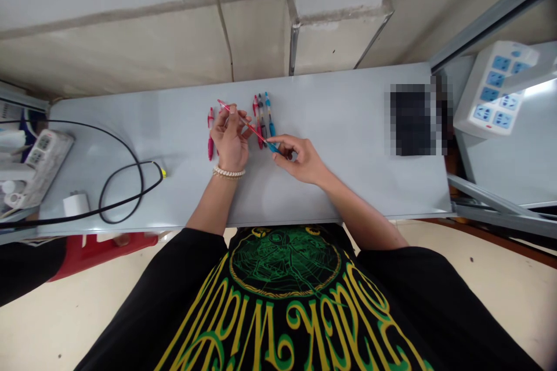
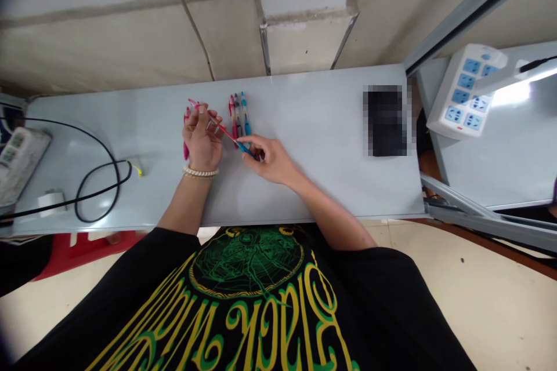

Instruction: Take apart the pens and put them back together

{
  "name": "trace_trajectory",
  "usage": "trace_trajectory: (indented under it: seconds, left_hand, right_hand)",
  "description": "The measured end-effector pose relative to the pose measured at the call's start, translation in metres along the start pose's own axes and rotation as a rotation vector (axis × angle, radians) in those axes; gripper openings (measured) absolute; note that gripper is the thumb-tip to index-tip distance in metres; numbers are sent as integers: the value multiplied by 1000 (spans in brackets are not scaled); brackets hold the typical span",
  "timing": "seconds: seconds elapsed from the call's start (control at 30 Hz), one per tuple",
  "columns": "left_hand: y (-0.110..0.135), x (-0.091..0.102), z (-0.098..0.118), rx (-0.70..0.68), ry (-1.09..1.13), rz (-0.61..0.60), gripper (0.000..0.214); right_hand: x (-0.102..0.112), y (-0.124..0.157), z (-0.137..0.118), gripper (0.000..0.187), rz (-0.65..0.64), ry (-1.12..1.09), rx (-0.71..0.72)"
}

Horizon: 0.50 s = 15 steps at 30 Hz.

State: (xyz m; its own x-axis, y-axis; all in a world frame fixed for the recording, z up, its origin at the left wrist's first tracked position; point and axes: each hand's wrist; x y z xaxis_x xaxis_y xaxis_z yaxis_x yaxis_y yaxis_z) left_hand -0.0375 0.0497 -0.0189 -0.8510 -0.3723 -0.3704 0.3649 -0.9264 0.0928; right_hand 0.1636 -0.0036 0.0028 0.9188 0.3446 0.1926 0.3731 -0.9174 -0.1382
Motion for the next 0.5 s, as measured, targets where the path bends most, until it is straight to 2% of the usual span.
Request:
trace_trajectory:
  seconds: [0.23, 0.5]
  left_hand:
    - [7, -10, 12, 73, 36, 15, 9]
    - [12, -18, 20, 138, 62, 53, 10]
  right_hand:
    - [1, 2, -3, 37, -22, 24, 3]
    - [1, 2, -4, 39, -30, 10, 13]
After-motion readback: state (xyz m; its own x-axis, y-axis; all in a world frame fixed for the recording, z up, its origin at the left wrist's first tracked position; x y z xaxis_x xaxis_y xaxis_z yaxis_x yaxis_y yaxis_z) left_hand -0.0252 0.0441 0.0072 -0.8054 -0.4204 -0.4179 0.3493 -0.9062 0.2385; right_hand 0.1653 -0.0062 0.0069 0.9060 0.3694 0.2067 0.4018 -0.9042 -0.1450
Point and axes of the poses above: each hand's wrist, its own y-axis away from the middle knuckle, its own x-axis out of the back of the hand, z = x × y, and after that the axes turned 2 degrees about y, right-handed
